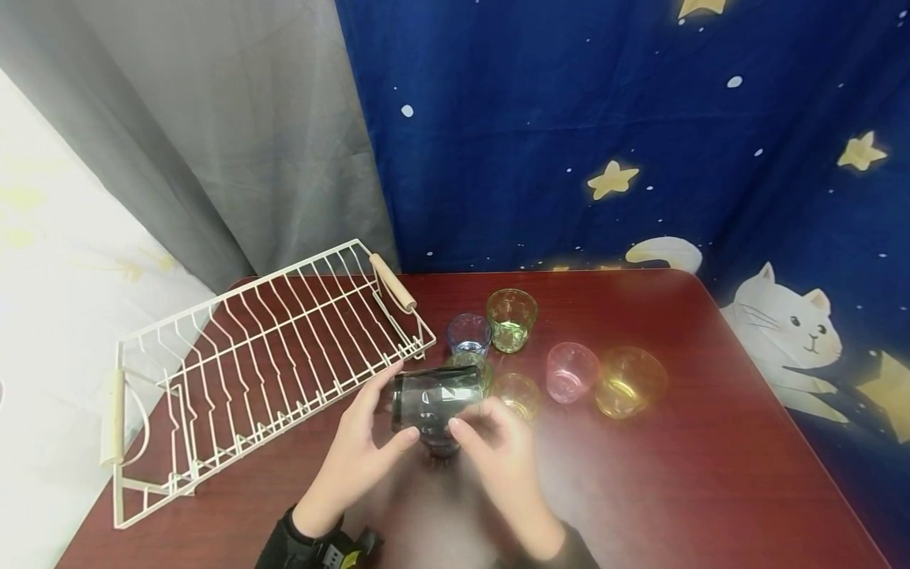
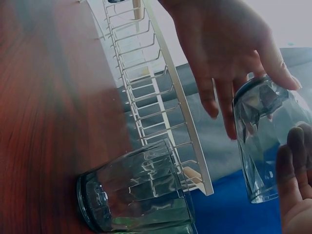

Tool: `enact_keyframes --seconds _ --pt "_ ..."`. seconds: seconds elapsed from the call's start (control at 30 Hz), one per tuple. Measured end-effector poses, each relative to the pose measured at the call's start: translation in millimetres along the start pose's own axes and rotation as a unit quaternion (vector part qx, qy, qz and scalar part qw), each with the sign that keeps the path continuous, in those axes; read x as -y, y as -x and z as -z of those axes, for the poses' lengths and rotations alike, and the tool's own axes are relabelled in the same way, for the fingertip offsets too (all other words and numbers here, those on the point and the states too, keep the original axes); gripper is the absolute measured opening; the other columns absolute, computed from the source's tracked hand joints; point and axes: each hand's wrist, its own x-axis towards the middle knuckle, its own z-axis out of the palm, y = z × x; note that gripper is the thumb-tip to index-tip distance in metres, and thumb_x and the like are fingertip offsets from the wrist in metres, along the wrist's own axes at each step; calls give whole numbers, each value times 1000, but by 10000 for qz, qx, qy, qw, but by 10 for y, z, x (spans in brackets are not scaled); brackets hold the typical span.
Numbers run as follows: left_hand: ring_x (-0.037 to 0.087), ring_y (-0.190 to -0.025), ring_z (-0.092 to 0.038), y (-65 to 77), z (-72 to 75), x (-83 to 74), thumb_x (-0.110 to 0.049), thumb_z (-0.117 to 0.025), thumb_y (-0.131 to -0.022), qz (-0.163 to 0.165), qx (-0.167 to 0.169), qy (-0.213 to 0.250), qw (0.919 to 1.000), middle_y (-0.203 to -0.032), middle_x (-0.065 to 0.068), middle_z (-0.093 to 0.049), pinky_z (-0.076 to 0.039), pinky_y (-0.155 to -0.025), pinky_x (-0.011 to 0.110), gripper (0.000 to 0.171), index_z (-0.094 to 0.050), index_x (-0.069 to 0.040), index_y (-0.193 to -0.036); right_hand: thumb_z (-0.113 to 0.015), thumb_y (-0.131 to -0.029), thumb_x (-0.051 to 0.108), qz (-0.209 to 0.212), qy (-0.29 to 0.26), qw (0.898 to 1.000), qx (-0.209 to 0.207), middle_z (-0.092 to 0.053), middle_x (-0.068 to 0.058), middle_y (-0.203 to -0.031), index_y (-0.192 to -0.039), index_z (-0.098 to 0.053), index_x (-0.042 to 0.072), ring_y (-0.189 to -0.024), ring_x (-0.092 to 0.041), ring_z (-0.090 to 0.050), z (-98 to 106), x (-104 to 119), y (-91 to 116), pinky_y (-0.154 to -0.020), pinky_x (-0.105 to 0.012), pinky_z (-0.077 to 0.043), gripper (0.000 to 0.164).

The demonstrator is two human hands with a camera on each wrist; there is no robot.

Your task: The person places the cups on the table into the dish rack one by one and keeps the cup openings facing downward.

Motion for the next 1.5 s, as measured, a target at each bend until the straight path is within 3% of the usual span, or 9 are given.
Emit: enact_keyframes --seconds 0.4,0.67,0.93,1.13,1.27,1.4,1.5 --pt "17 -124 -55 -45 124 -31 -30 -74 -84 -111 -73 -133 9998 -140 5 -53 -51 -101 38 76 -37 -15 -149 -58 -85 -16 63 271 9989 385 -68 10 -92 -89 -58 -15 -83 -1 -66 30 -49 -12 -74 -17 -57 4" --pt "20 -128 -54 -76 170 -33 -24 -70 -87 -304 -344 -136 9989 -139 7 -54 -49 -103 46 69 -38 -20 -148 -65 -84 -8 -396 1132 9919 419 -64 14 -87 -86 -63 -6 -79 2 -64 28 -57 3 -70 -16 -57 4" --pt "18 -126 -54 -101 303 -45 -19 -69 -87 -314 -491 -193 9981 -139 3 -54 -48 -104 35 68 -39 -18 -147 -66 -86 -4 -430 1355 9882 573 -64 11 -85 -83 -62 0 -79 1 -64 51 -51 -2 -71 -18 -57 6" --pt "19 -125 -55 -131 468 -39 -14 -70 -85 -409 -769 -431 9953 -142 3 -53 -43 -106 20 71 -38 -18 -148 -64 -87 -5 -212 1430 9885 439 -69 -4 -81 -83 -62 -4 -76 -2 -67 106 -38 -28 -71 -18 -58 5" --pt "14 -123 -56 -137 573 -39 -11 -71 -85 -129 -856 -565 9946 -141 2 -53 -46 -100 13 72 -38 -20 -148 -65 -88 -1 -335 1902 9809 244 -69 -11 -76 -83 -64 -4 -72 0 -66 168 -25 -54 -66 -18 -58 5" --pt "14 -123 -55 -160 662 -22 -9 -73 -82 -174 -1037 -671 9922 -139 6 -55 -40 -103 10 73 -40 -17 -147 -68 -87 2 -306 2406 9701 44 -68 -11 -74 -84 -67 1 -65 1 -64 233 -23 -89 -56 -18 -55 3" --pt "17 -122 -54 -191 747 -25 -12 -76 -80 -226 -1119 -960 9888 -136 7 -56 -38 -104 14 73 -43 -15 -145 -69 -86 1 -224 2631 9644 -103 -68 -7 -76 -84 -68 5 -66 1 -64 279 -38 -113 -60 -15 -56 5"
